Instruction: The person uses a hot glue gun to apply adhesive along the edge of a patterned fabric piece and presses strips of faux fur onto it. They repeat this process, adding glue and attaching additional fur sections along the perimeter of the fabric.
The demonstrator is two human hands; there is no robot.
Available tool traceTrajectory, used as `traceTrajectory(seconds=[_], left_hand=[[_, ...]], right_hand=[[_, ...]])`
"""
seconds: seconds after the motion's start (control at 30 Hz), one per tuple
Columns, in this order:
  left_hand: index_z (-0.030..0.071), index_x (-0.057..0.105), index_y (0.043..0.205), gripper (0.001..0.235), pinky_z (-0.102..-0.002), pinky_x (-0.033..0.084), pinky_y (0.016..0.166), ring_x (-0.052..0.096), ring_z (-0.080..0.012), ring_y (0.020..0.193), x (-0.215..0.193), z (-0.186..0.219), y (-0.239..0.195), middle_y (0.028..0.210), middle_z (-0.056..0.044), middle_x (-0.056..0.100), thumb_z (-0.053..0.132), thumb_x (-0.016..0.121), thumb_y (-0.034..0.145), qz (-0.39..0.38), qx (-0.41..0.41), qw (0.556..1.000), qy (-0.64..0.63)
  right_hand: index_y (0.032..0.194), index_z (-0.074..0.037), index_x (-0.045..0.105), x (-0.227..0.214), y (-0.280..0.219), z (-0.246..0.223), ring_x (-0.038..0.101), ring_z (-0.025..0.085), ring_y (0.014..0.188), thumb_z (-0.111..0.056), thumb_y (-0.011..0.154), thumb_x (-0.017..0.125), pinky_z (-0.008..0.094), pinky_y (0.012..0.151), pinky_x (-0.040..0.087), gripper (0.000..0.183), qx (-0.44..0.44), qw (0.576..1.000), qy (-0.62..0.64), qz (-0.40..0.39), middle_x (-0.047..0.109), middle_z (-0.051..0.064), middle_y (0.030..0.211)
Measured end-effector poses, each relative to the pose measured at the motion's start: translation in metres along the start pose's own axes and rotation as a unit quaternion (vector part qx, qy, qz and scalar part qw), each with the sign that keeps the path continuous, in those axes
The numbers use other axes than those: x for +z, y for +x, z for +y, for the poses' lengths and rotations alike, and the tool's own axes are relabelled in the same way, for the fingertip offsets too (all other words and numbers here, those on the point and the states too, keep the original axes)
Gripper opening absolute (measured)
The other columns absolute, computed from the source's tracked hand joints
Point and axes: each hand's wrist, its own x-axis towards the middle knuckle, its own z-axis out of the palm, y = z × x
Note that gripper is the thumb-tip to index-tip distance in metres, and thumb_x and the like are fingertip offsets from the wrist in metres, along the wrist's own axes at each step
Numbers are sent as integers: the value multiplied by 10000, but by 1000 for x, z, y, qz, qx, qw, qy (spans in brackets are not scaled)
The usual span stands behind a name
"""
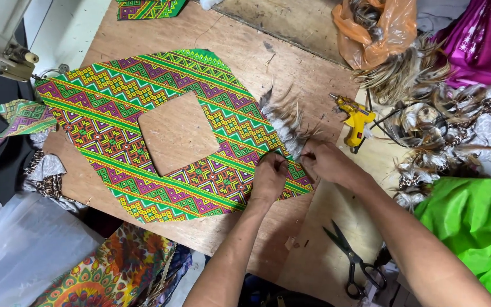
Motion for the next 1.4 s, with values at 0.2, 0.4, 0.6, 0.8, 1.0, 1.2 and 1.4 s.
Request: traceTrajectory(seconds=[0.2, 0.4, 0.6, 0.8, 1.0, 1.2, 1.4], left_hand=[[101, 770, 1071, 139, -505, 633, 884, 785, -403, 1048, 1, 1, -2, 1014, -179, 763, 220, 717, 1025, 5, -7, 1000, 4], [92, 765, 1060, 144, -528, 634, 873, 781, -433, 1035, 2, 2, -2, 1001, -188, 758, 211, 689, 1033, 11, 1, 1000, 12], [77, 761, 1071, 187, -563, 627, 879, 770, -461, 1057, 1, -2, -2, 1017, -225, 760, 239, 673, 1036, 11, -2, 1000, 22], [124, 777, 1071, 175, -562, 632, 906, 780, -446, 1064, -1, 0, -3, 1012, -191, 791, 269, 694, 1017, 13, -12, 999, 37], [170, 778, 1107, 211, -520, 634, 954, 786, -380, 1108, -12, 6, -10, 1050, -145, 802, 344, 706, 1013, -20, -45, 999, 4], [123, 736, 1094, 81, -285, 567, 914, 692, -147, 977, -25, 8, -37, 998, -16, 757, 172, 702, 1041, 24, 46, 991, -127], [130, 749, 1130, 171, -270, 539, 825, 616, -109, 861, -33, 34, -67, 896, 32, 681, 272, 668, 1080, 61, 56, 986, -144]], right_hand=[[1242, -23, 753, 3, 9, -1, 724, 474, 1241, -244, 1043, 692, 565, 1032, 582, 304, 8, 1000, 13, -12, 776, 290, 1245], [1204, -26, 778, 6, 11, 6, 730, 480, 1238, -240, 1021, 696, 569, 1055, 585, 293, 7, 1000, 9, 5, 789, 287, 1237], [1177, 17, 779, 5, 4, -7, 745, 498, 1219, -219, 1026, 701, 565, 1050, 599, 291, -4, 1000, 14, 21, 791, 309, 1207], [1098, 35, 812, 12, -2, -1, 760, 520, 1121, -176, 989, 707, 583, 1007, 609, 259, -38, 994, 58, 82, 811, 312, 1093], [1013, -362, 841, -60, -38, 110, 741, 380, 1097, -309, 1088, 619, 503, 993, 584, 241, 174, 893, 47, 413, 798, 57, 1025], [891, -142, 830, -107, -6, 211, 609, 143, 740, -416, 922, 923, 377, 724, 492, 291, 196, 838, 167, 481, 728, 0, 791], [1084, -110, 830, -123, -28, 172, 725, 89, 883, -85, 971, 790, 200, 881, 579, 123, 127, 774, 453, 424, 823, 2, 1032]])
